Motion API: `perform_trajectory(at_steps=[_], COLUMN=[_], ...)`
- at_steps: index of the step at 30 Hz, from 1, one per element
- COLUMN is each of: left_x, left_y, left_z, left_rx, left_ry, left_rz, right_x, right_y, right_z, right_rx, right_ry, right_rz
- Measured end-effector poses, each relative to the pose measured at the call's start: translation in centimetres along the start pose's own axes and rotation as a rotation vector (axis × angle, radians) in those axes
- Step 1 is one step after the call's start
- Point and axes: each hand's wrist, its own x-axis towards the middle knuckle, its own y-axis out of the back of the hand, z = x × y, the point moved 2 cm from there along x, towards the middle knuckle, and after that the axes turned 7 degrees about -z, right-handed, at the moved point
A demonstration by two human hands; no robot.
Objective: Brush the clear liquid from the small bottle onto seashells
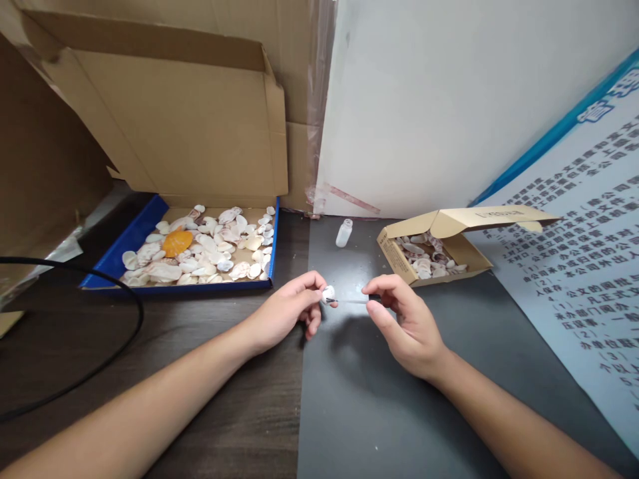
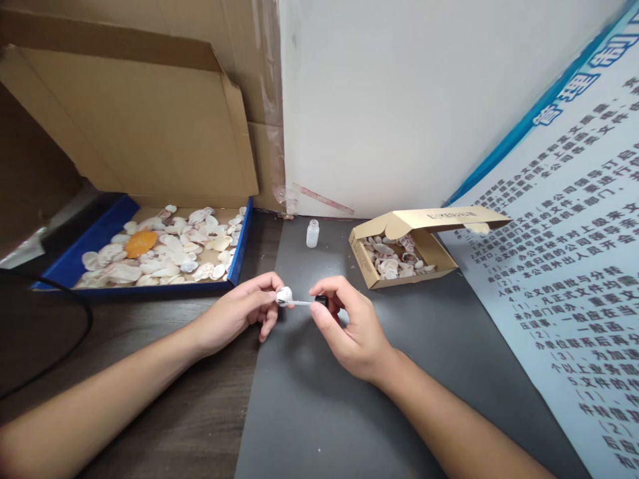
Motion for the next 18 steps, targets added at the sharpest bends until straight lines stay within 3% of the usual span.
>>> perform_trajectory(at_steps=[18], left_x=[0.14], left_y=[0.06], left_z=[0.01], left_rx=[0.067], left_ry=[0.024], left_rz=[0.006], right_x=[0.06], right_y=[-0.06], right_z=[0.14], right_rx=[-0.077], right_ry=[0.019], right_rz=[-0.044])
